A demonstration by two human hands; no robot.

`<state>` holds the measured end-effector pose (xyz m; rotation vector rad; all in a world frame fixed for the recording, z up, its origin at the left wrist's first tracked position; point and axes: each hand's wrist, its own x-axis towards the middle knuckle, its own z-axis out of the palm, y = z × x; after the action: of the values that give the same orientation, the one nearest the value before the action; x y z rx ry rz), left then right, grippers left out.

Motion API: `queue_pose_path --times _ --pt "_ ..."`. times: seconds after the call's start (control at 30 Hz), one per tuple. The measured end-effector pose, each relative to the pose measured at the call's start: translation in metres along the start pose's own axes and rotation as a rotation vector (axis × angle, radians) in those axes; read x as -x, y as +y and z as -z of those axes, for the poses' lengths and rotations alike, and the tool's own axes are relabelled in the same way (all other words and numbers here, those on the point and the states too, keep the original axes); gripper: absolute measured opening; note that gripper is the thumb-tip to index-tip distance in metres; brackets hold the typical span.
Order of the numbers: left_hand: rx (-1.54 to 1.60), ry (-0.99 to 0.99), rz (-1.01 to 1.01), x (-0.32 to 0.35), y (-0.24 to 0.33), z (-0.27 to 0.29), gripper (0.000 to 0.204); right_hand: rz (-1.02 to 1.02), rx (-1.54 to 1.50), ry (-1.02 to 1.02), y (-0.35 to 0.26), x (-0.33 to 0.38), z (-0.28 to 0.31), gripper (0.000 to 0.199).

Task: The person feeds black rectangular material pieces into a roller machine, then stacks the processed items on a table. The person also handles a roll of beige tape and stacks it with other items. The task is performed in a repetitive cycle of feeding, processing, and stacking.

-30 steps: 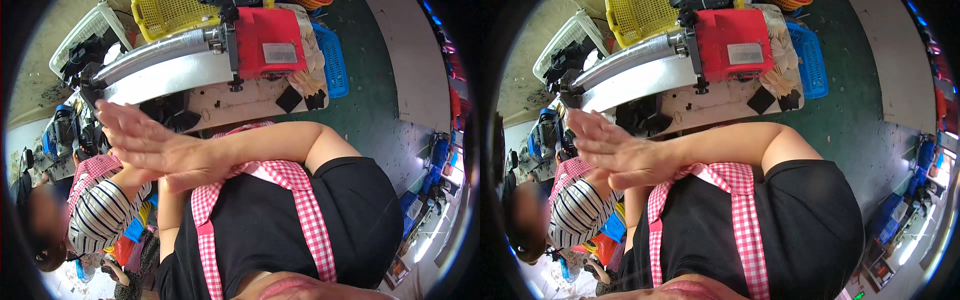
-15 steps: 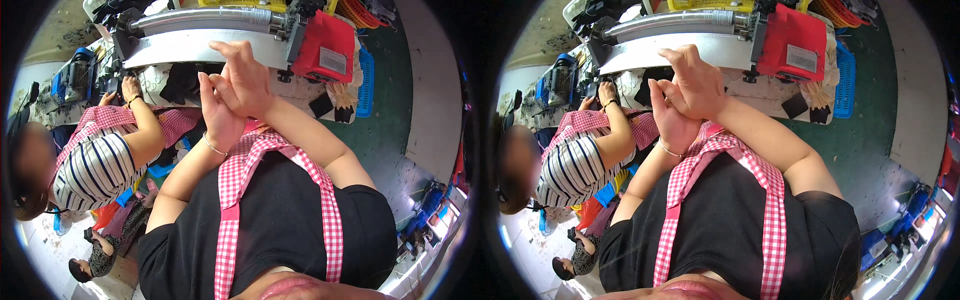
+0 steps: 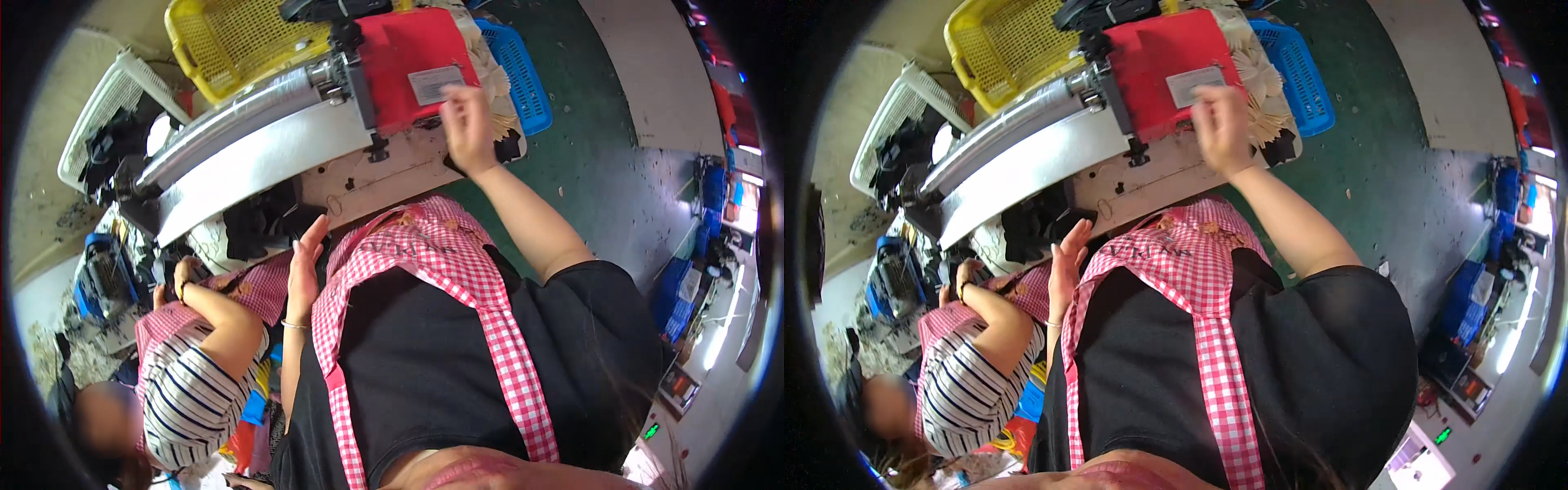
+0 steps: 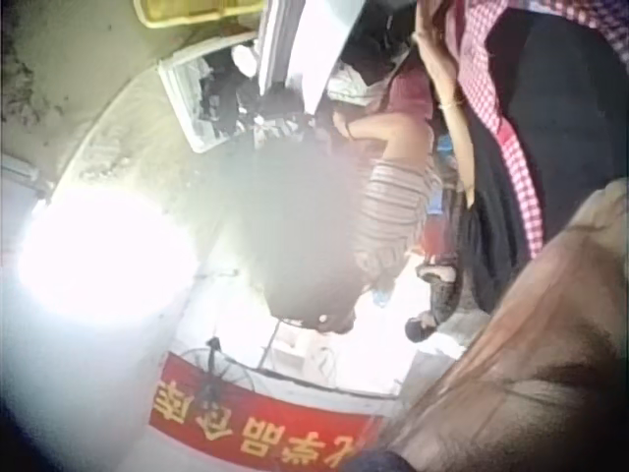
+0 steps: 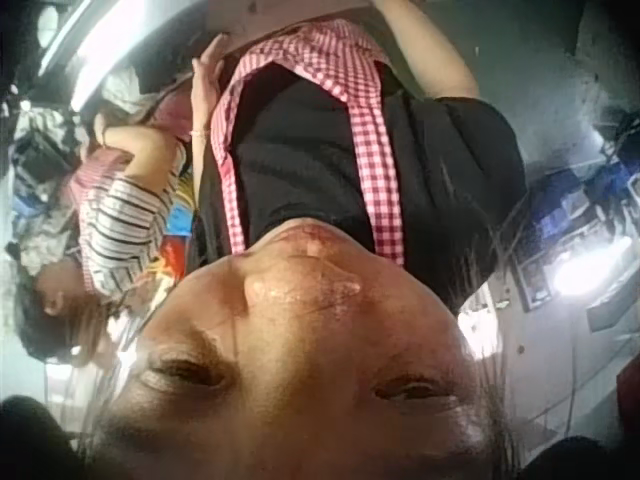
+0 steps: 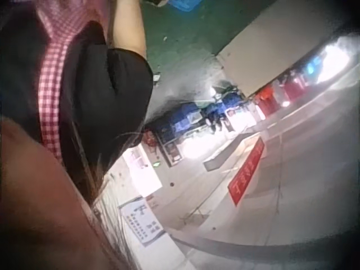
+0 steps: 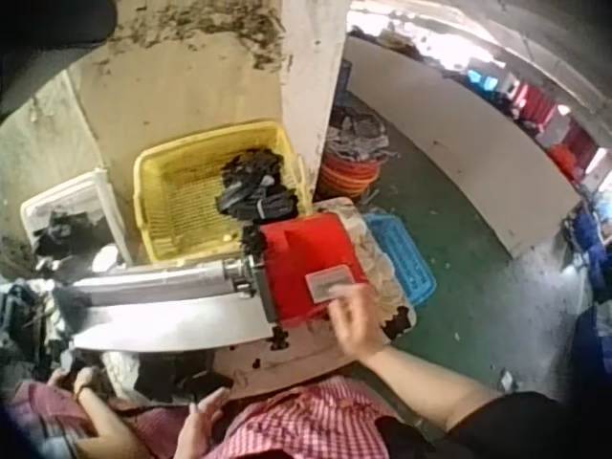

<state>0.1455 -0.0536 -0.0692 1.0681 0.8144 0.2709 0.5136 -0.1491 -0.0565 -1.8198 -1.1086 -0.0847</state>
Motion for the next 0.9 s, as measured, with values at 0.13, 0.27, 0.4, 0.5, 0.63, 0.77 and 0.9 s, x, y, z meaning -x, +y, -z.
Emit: queue_pose_path --times 0.13,0.27,0.4,0.5,0.63,0.77,0.9 --pt "-0.161 -0.119 0.016 -0.012 0.018 -0.012 0.056 -0.378 0.389 0.199 0.174 -0.017 0.029 0.042" --pt "-0.426 -0.153 -0.067 -0.046 0.024 -0.039 0.051 -0.444 0.816 0.149 0.268 -0.044 0.02 0.057" --pt "-0.492 -0.228 -0.014 -0.075 0.057 -0.079 0.052 -1.016 0.4 -0.082 0.297 -0.082 0.005 0.082" --pt "-0.455 -0.241 -0.034 -0.09 0.056 -0.094 0.051 -1.076 0.056 -0.389 0.291 -0.092 0.016 0.098" --pt "-0.43 -0.274 -0.028 -0.101 0.056 -0.109 0.048 -0.818 0.211 -0.137 0.292 -0.07 0.01 0.091" --pt "-0.447 -0.271 -0.072 -0.102 0.056 -0.115 0.046 -1.102 0.355 -0.007 0.299 -0.062 0.007 0.067" --pt "-0.428 -0.282 -0.106 -0.102 0.057 -0.118 0.045 -1.177 -0.17 -0.087 0.304 -0.068 0.015 0.046"
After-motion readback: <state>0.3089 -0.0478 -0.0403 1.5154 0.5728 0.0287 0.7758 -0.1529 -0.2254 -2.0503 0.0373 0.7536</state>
